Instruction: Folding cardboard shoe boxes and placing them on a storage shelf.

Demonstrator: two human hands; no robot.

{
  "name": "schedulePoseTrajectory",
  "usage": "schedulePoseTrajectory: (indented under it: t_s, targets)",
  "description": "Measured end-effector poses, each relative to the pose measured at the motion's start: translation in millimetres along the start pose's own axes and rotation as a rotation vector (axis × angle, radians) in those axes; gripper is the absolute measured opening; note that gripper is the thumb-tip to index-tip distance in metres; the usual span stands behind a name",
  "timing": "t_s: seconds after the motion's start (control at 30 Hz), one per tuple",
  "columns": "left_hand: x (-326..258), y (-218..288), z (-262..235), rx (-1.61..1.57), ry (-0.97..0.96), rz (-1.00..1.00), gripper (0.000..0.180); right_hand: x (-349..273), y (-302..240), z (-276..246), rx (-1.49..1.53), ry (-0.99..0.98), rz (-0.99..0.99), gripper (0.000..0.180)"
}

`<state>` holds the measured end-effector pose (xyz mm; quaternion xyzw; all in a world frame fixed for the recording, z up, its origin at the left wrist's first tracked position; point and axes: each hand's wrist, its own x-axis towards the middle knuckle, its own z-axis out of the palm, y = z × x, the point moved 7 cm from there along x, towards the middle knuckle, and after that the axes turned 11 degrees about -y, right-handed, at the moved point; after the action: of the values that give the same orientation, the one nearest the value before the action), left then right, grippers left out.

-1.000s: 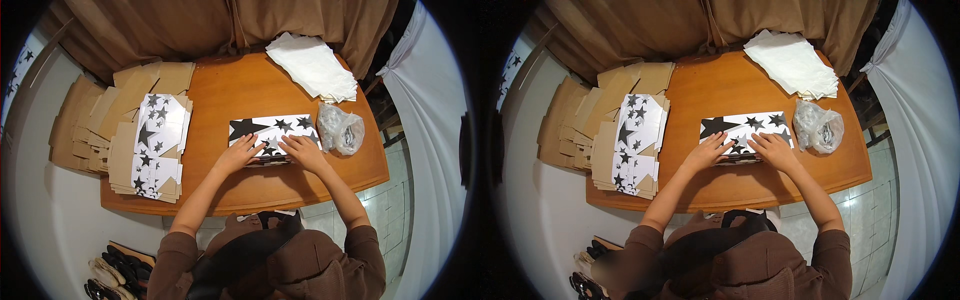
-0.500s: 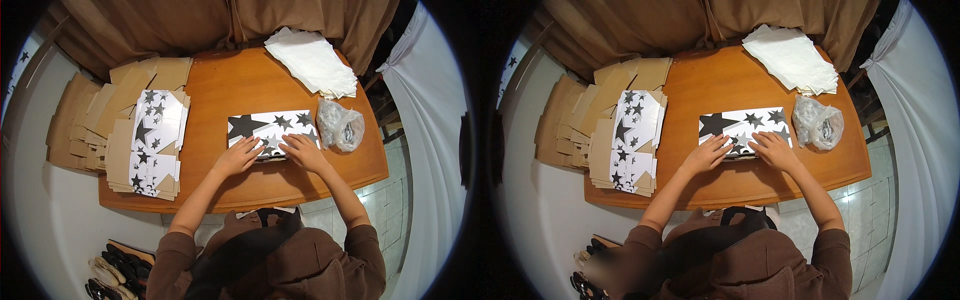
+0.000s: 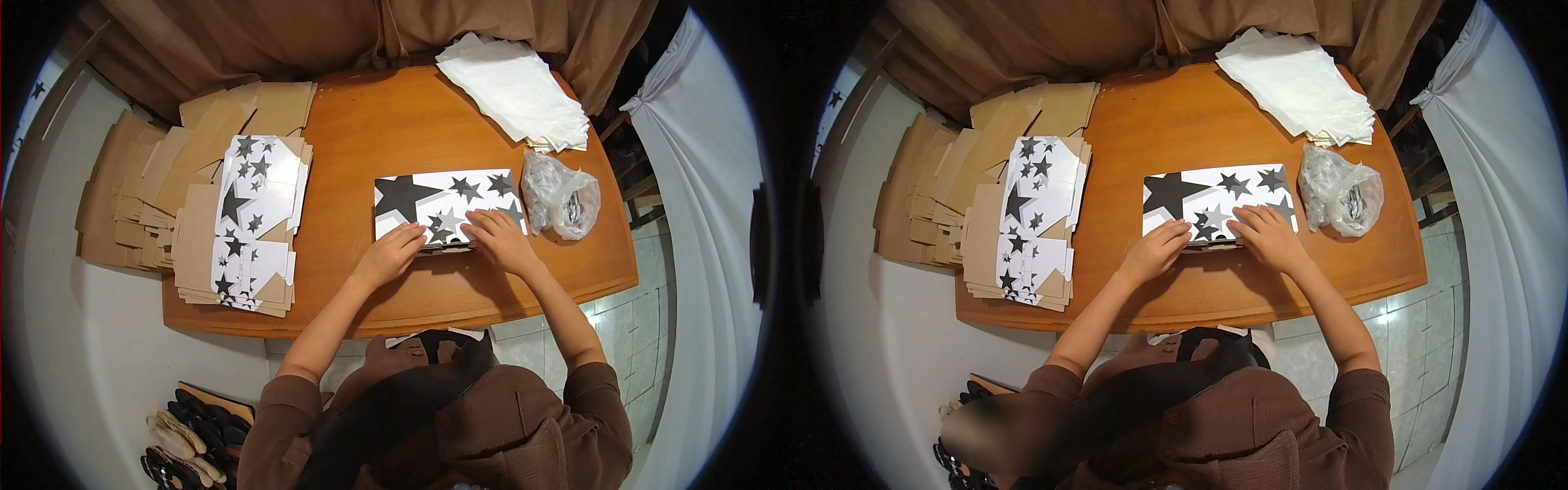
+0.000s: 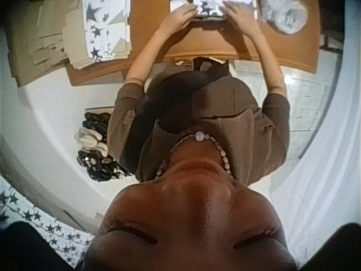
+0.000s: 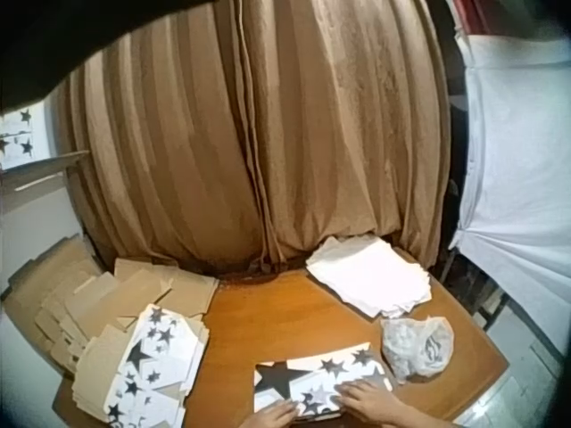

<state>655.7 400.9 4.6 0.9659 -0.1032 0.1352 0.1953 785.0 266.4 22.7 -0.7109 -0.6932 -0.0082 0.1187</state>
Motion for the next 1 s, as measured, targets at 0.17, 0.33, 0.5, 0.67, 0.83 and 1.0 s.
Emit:
schedulePoseTrajectory:
  t_s: [0.17,0.33,0.5,0.67,0.83,1.0]
  targets:
    - [-1.2,12.8,-3.1,0.013,0.078,-0.034,0.024,-7.0,-1.1,4.7,-0.051,0.031,0.023,0.028]
    - [-6.2,15.1,2.5,0.145,0.137,-0.04,0.026,-17.1,-3.6,2.6,0.014,0.094,0.037,0.031]
    - [-7.1,11.0,5.6,0.157,0.154,-0.048,0.023,-20.0,-0.5,9.9,-0.065,0.103,0.001,0.026]
    - [-6.4,11.7,5.7,0.136,0.193,-0.038,0.022,-22.7,0.5,11.4,-0.052,0.169,-0.01,0.022]
    - [-5.2,10.7,3.4,0.093,0.235,-0.007,0.019,-23.4,1.5,9.4,-0.009,0.244,-0.003,0.021]
    - [-9.4,8.9,6.5,0.066,0.266,-0.037,0.012,-31.0,-4.6,18.2,-0.016,0.308,0.042,0.021]
